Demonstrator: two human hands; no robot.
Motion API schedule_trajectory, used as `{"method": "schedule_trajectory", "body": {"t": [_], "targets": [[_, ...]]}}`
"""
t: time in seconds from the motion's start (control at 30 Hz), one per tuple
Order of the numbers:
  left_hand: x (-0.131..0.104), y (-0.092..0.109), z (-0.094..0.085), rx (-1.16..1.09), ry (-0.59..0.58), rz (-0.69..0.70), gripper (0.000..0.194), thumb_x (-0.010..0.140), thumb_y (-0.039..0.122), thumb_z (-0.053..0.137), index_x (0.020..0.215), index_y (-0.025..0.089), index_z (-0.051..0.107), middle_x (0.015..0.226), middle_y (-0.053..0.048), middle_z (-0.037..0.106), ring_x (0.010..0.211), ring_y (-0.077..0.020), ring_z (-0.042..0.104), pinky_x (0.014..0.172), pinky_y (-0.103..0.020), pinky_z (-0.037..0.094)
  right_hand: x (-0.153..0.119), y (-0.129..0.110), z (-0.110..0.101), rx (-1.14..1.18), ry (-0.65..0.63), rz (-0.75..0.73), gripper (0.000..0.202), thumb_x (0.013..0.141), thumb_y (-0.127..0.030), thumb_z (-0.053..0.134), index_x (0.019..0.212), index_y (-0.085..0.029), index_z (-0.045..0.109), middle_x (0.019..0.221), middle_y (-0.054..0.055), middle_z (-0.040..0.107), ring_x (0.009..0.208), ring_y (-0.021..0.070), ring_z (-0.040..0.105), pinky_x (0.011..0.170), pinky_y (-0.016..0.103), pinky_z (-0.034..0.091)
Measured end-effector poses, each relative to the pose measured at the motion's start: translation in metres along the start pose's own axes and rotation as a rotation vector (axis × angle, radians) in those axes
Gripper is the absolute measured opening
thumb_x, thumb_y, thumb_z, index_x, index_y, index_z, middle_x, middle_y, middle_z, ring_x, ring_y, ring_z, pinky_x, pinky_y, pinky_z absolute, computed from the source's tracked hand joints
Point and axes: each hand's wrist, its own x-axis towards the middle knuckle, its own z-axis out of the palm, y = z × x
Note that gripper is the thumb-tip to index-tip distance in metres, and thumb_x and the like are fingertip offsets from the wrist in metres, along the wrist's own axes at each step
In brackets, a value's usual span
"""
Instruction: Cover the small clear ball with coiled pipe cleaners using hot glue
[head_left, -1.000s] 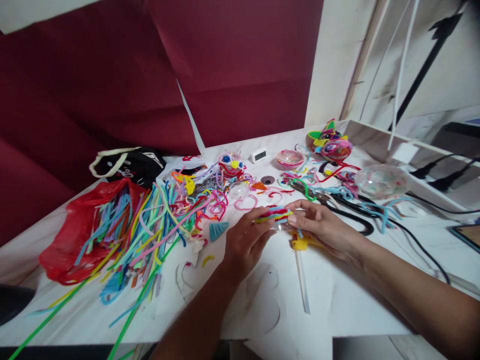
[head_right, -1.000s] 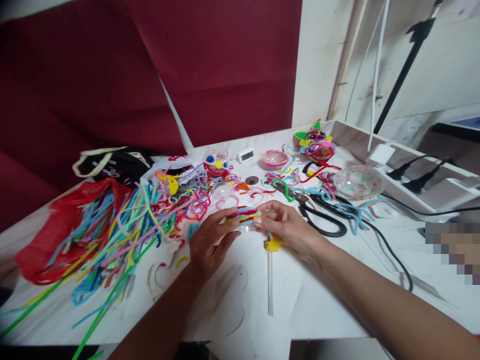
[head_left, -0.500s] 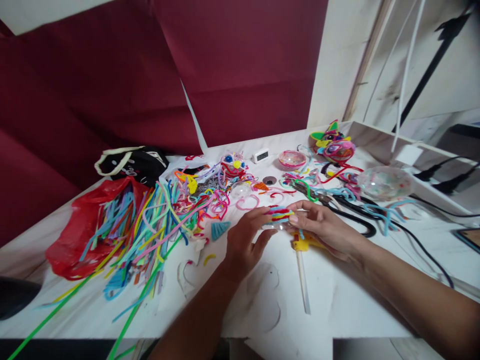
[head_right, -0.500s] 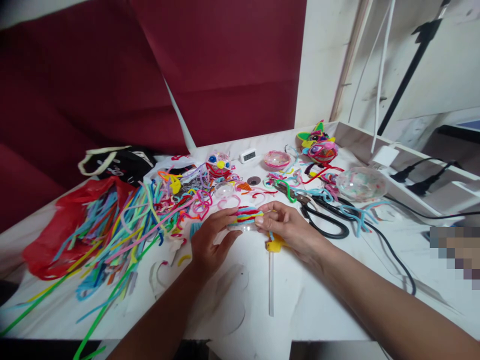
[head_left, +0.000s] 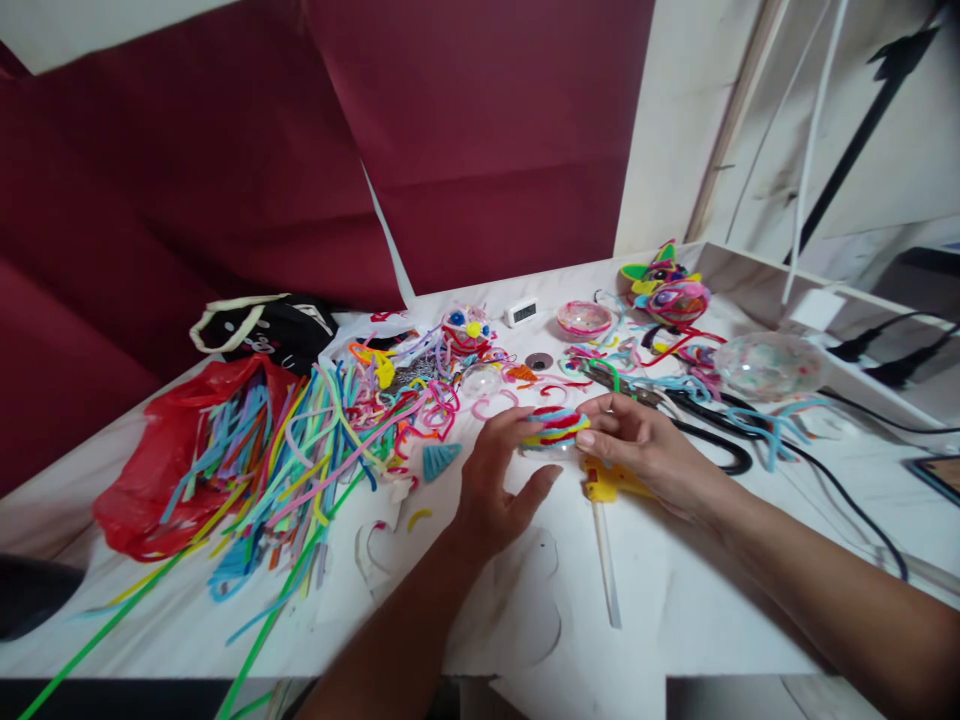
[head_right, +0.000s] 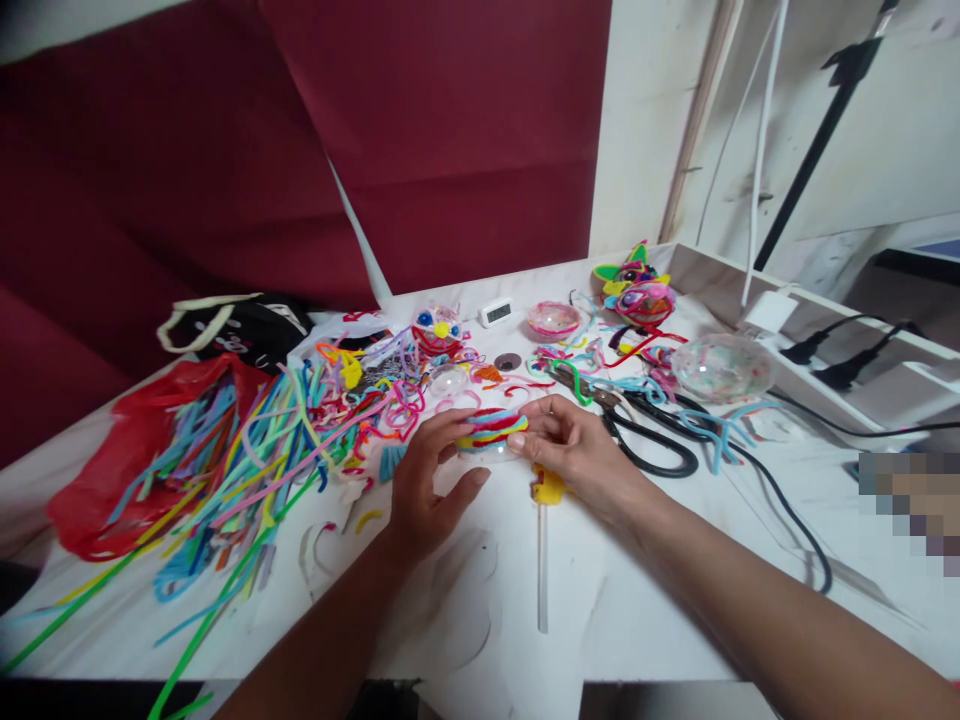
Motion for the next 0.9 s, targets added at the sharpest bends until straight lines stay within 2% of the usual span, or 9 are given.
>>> {"method": "schedule_trajectory", "body": {"t": [0.1,0.17,0.27,0.4,0.53,0.7,0.9], "targets": [[-0.001,0.004,0.003,-0.159,-0.014,-0.254,0.05,0.083,0.031,0.068,0.128,0.022,0.049,0.137,-0.015,0.052,0.128,-0.0272,0.053,0.094,-0.036,0.054,0.001,0.002,0.002,-0.045,0.027,-0.058,0.053,0.058,-0.043,0.089,0.094,-0.023,0.055,0.083,-0.001,0.066,0.063,0.0128,0.059,0.051,0.025,0.05],[-0.001,0.005,0.005,-0.285,-0.021,-0.408,0.049,0.084,0.034,0.067,0.127,0.023,0.046,0.137,-0.014,0.052,0.129,-0.0261,0.053,0.097,-0.035,0.052,0.002,0.003,0.002,-0.078,0.043,-0.089,0.053,0.056,-0.043,0.09,0.092,-0.023,0.056,0.086,0.001,0.068,0.07,0.0151,0.063,0.055,0.026,0.051],[0.001,0.006,0.007,-0.415,-0.033,-0.538,0.049,0.082,0.034,0.071,0.123,0.024,0.046,0.134,-0.011,0.057,0.128,-0.0241,0.055,0.102,-0.036,0.048,0.003,0.007,0.001,-0.132,0.052,-0.137,0.052,0.056,-0.042,0.09,0.091,-0.022,0.057,0.089,0.003,0.07,0.078,0.0177,0.065,0.063,0.028,0.052],[0.004,0.004,0.008,-0.482,-0.071,-0.635,0.054,0.074,0.031,0.077,0.118,0.024,0.046,0.125,-0.01,0.064,0.115,-0.0225,0.063,0.099,-0.036,0.049,0.004,0.011,-0.002,-0.204,0.051,-0.192,0.05,0.055,-0.036,0.091,0.09,-0.021,0.059,0.09,0.004,0.07,0.08,0.0176,0.064,0.069,0.029,0.052],[0.007,0.004,0.006,-0.547,-0.089,-0.699,0.056,0.07,0.029,0.079,0.114,0.022,0.044,0.12,-0.011,0.067,0.109,-0.0223,0.066,0.097,-0.037,0.049,0.003,0.011,-0.003,-0.192,0.042,-0.151,0.051,0.053,-0.035,0.092,0.089,-0.02,0.059,0.087,0.004,0.068,0.074,0.016,0.062,0.062,0.028,0.051],[0.009,0.004,0.005,-0.556,-0.091,-0.716,0.057,0.069,0.027,0.079,0.114,0.022,0.044,0.121,-0.012,0.067,0.108,-0.0222,0.066,0.097,-0.037,0.048,0.003,0.007,-0.002,-0.146,0.015,-0.087,0.052,0.053,-0.032,0.092,0.09,-0.02,0.059,0.086,0.002,0.066,0.07,0.0147,0.061,0.056,0.026,0.05],[0.008,0.0,0.006,-0.532,-0.099,-0.715,0.056,0.068,0.025,0.077,0.113,0.021,0.045,0.12,-0.011,0.066,0.108,-0.0222,0.064,0.096,-0.037,0.047,0.005,0.015,-0.002,-0.194,0.037,-0.151,0.048,0.054,-0.027,0.091,0.09,-0.02,0.059,0.086,0.001,0.067,0.07,0.0122,0.059,0.059,0.024,0.047]]}}
